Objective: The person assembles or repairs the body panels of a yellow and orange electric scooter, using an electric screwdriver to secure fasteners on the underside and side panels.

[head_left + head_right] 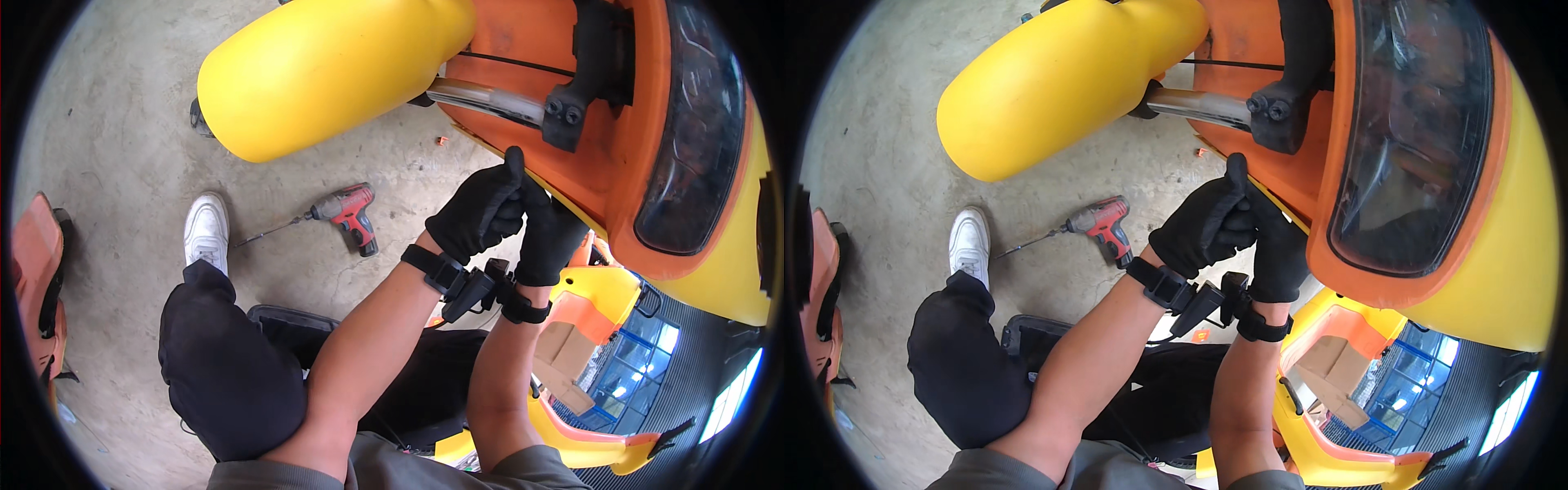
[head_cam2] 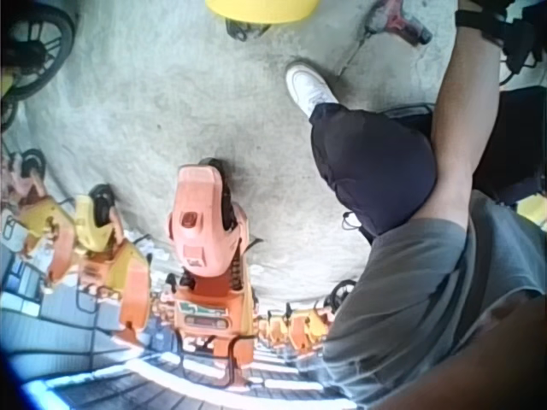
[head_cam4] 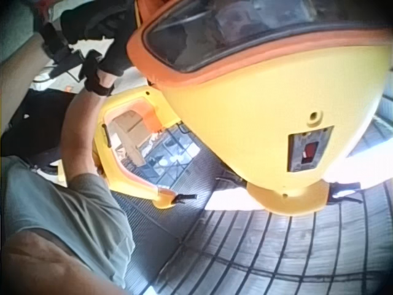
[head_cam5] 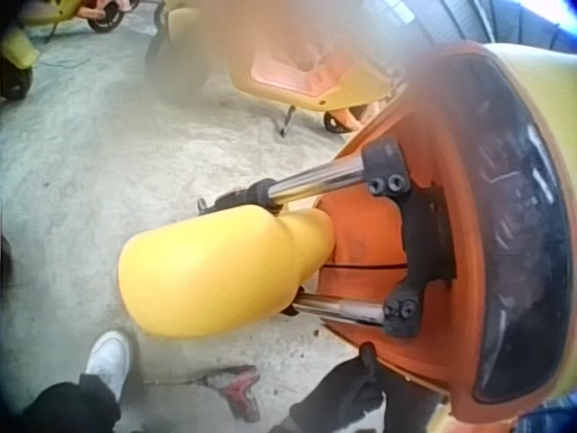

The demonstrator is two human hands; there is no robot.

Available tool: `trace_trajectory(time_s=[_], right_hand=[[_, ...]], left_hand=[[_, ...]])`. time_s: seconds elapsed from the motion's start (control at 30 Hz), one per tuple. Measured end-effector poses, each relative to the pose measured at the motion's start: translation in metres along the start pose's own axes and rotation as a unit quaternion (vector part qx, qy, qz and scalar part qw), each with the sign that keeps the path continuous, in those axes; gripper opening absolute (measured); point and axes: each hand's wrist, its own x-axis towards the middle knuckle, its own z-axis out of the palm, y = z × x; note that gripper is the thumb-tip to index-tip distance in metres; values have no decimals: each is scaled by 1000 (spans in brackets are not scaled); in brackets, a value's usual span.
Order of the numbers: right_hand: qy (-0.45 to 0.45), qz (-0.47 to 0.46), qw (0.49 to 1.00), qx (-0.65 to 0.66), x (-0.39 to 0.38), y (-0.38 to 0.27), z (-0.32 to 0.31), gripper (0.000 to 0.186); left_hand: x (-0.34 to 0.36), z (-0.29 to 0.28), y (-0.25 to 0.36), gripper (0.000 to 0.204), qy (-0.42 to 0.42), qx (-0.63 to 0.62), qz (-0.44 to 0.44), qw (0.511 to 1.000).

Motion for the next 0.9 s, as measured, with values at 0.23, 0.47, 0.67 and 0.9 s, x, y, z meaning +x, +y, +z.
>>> trace_trajectory(time_s=[0.23, 0.47, 0.67, 0.9], right_hand=[[-7, -26, 996, -89, -1, 2, 0, 32], [34, -97, 994, -43, -4, 4, 14, 22], [79, -86, 992, -48, -2, 1, 25, 18], [127, -112, 981, -93, 2, 9, 25, 16]], left_hand=[[-3, 1, -1, 33, 27, 35, 15, 999], [1, 0, -7, 25, 39, 64, 59, 995], [2, -7, -7, 37, 31, 48, 30, 998], [5, -6, -10, 29, 44, 50, 52, 996]])
